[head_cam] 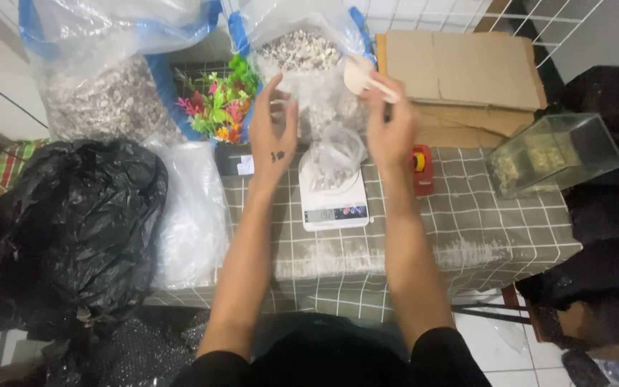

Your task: The person is scooping small white stones from a large bag into a small plastic bag and weighing them on a digital scale to create small packages.

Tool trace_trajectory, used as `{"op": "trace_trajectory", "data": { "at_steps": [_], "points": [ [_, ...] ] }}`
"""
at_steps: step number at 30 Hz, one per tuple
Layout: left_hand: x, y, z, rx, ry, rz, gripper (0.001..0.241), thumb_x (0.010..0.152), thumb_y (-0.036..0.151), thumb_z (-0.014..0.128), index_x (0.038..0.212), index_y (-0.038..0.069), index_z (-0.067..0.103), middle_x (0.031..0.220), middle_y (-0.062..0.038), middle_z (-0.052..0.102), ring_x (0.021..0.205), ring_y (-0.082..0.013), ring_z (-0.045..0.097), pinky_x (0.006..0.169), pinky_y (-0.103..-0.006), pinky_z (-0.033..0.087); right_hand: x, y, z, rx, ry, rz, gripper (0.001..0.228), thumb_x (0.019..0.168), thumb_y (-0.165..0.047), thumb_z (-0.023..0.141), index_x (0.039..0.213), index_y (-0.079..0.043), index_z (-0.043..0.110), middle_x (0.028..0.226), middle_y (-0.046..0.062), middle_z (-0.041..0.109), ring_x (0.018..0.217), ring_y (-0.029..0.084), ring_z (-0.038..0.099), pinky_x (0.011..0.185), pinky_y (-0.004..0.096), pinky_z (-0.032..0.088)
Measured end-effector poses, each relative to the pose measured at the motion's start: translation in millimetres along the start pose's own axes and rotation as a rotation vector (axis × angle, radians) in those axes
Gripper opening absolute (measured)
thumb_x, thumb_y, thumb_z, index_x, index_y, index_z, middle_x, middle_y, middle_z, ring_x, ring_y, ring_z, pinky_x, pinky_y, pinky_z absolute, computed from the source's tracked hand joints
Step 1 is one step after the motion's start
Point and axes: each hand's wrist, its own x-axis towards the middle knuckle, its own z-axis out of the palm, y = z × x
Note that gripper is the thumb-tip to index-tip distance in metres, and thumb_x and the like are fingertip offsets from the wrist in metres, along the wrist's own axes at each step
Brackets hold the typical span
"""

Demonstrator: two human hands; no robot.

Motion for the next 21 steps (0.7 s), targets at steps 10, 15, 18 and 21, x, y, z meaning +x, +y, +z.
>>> {"op": "trace_trajectory", "data": {
  "at_steps": [10,15,18,21],
  "points": [
    [-12.7,-5.5,18.2,0.117,0.073,0.072,0.016,0.104,0.027,0.058,0.110,0.020,0.071,0.078,0.004,0.070,0.073,-0.0125,0.070,0.077,-0.0269,0.055,-33.2,42.0,-22.6,0.401,0.488,0.458,0.056,0.105,-0.058,0.037,0.093,-0.013,0.068,0.051,-0.003,0.041,0.041,0.011,0.043,0.041,0.021,0.031],
    [-20.6,-8.9,32.3,0.031,-0.140,-0.041,0.029,0.100,0.043,0.062,0.095,0.016,0.073,0.069,-0.004,0.069,0.066,-0.0235,0.070,0.065,-0.0369,0.057,-24.5,6.3,-22.7,0.417,0.474,0.571,0.050,0.103,-0.059,0.039,0.088,-0.016,0.061,0.071,-0.003,0.040,0.060,0.008,0.040,0.056,0.019,0.034],
    [-27.8,-18.3,40.5,0.075,-0.254,-0.096,0.030,0.094,0.049,0.067,0.097,0.020,0.073,0.068,-0.005,0.067,0.065,-0.0246,0.070,0.064,-0.0364,0.057,-28.5,11.4,-17.2,0.376,0.394,0.493,0.048,0.107,-0.051,0.038,0.084,-0.014,0.058,0.076,-0.001,0.047,0.070,0.008,0.049,0.064,0.018,0.039],
    [-24.7,6.8,30.6,0.038,-0.321,-0.115,0.032,0.092,0.047,0.069,0.087,0.016,0.071,0.063,-0.007,0.064,0.059,-0.0255,0.067,0.059,-0.0378,0.056,-35.7,18.3,-7.5,0.285,0.255,0.379,0.050,0.111,-0.046,0.036,0.082,-0.013,0.059,0.071,0.000,0.047,0.068,0.008,0.051,0.062,0.019,0.042]
  ]
}}
